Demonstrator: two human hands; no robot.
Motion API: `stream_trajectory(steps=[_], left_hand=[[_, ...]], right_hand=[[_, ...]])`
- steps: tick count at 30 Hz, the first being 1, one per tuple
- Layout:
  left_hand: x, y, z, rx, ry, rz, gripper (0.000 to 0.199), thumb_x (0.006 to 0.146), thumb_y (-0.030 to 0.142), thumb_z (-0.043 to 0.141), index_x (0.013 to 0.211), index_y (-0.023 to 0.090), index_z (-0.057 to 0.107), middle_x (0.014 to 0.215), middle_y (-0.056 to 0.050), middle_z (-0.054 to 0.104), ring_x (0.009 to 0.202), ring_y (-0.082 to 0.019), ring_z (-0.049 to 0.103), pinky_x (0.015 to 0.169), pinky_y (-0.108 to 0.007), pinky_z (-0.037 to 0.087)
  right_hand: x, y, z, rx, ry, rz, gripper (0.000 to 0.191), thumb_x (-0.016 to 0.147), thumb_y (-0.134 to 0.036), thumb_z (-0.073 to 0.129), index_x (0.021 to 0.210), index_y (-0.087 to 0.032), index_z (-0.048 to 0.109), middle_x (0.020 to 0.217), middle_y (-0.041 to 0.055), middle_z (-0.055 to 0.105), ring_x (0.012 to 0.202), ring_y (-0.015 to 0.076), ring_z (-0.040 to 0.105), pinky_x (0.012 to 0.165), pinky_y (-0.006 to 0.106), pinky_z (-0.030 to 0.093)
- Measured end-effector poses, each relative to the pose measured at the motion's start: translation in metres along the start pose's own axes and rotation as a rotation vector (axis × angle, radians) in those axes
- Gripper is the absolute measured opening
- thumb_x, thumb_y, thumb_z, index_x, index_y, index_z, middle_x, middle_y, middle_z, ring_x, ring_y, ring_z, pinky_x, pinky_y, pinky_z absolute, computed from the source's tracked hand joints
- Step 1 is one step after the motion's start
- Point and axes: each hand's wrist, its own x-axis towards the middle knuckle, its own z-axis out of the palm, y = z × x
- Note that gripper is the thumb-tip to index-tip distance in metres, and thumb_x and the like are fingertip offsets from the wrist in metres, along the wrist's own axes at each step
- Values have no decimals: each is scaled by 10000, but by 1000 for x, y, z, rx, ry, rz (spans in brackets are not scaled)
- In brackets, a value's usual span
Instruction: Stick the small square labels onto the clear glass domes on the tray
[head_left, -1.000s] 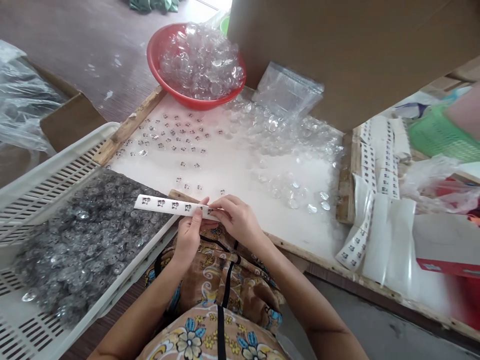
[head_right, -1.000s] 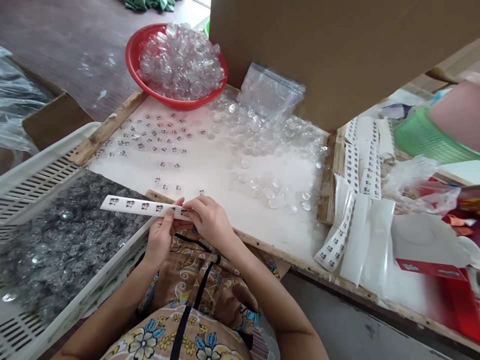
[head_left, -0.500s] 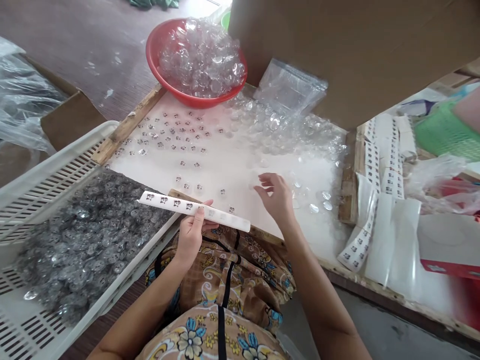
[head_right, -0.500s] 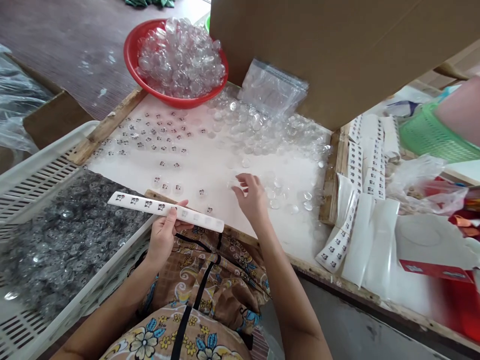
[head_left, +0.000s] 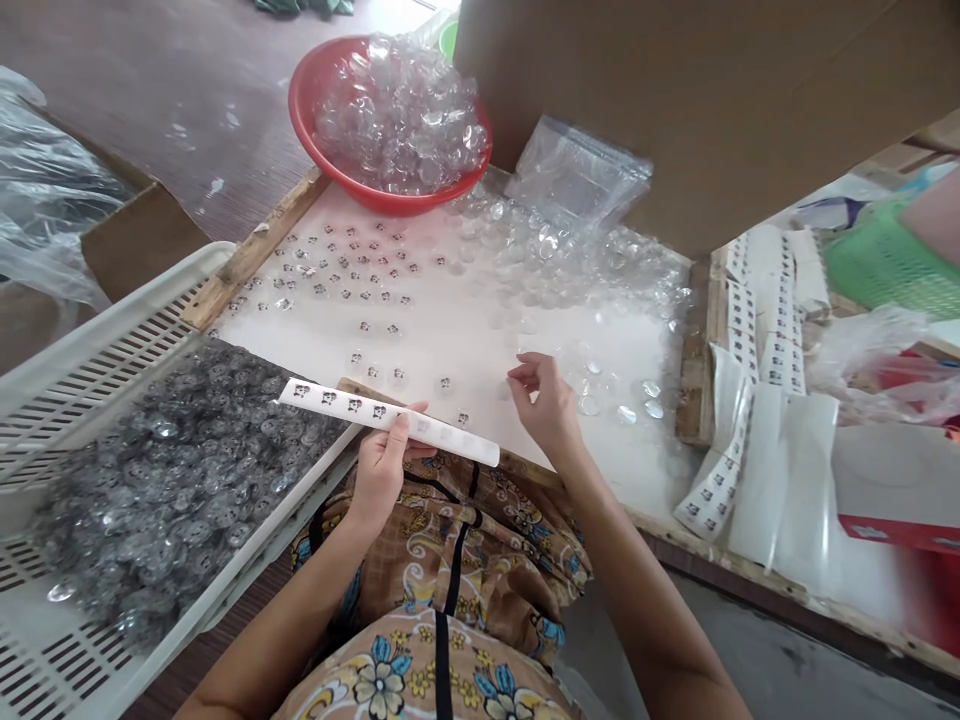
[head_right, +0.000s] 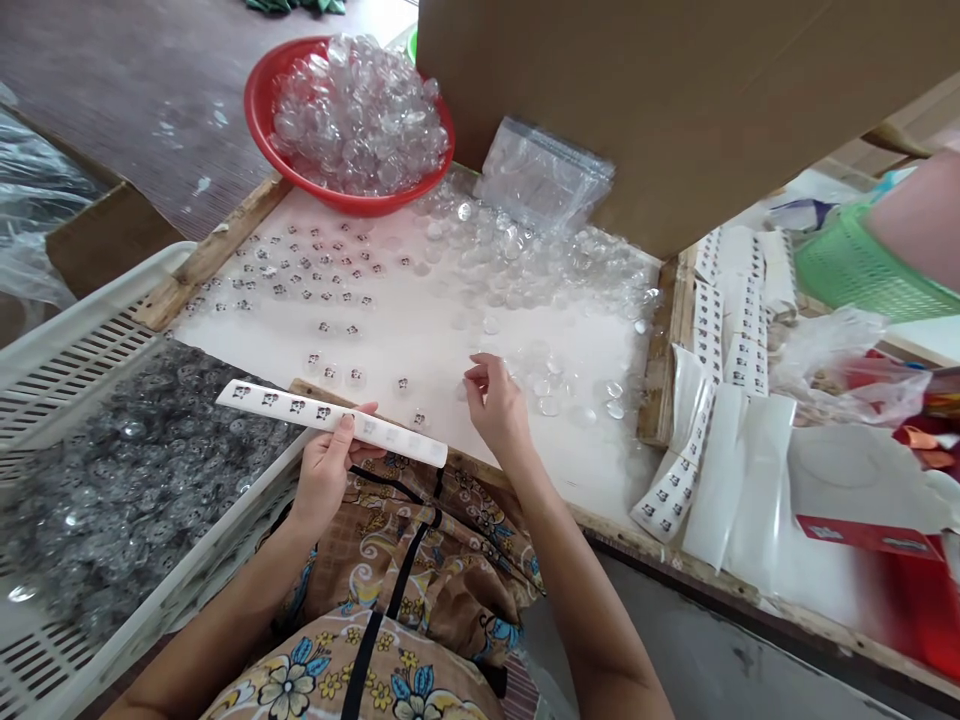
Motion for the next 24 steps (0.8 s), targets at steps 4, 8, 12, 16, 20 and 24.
stream_trajectory(steps=[4,8,12,16,20,24], left_hand=[[-1,1,1,13,-12,4,584,903,542,598,1254,83,683,972,-130,763,876,-256,735,698,-325,630],[-1,1,1,15,-2,8,575,905,543,595,1241,86,693,959,-126,764,864,-253,735,683,-319,629],[-2,1,1,20,9,3,581,896,551,602,1215,78,706,957,-130,767,838,-250,735,670,-319,626],[0,1,3,19,2,1,585,894,556,600,1215,77,704,928,-122,770,818,-241,736,672,-315,622],[1,3,4,18,12,-1,591,882,561,613,1200,73,710,898,-118,771,804,-239,737,669,-313,619],[0,3,3,16,2,3,570,892,550,607,1196,81,715,924,-121,772,790,-237,737,661,-312,618]], right_hand=[[17,12,-9,-157,104,-17,499,882,-236,546,1364,-230,417,1149,147,652,1054,291,620,867,496,532],[34,25,-7,-222,-18,-13,605,841,-176,551,1421,-222,384,1161,154,644,1076,320,594,893,543,506],[33,23,-1,-191,-14,-69,624,841,-143,534,1438,-226,373,1114,133,629,1031,294,578,860,495,519],[25,13,5,-264,12,-151,556,855,-96,481,1399,-206,436,1069,135,611,992,286,548,858,481,508],[20,4,10,-314,-43,-189,540,851,-28,387,1352,-202,489,1038,134,611,975,278,545,850,467,504],[7,-1,4,-156,-149,-200,543,861,-75,431,1384,-220,434,1010,103,632,964,258,574,840,441,523]])
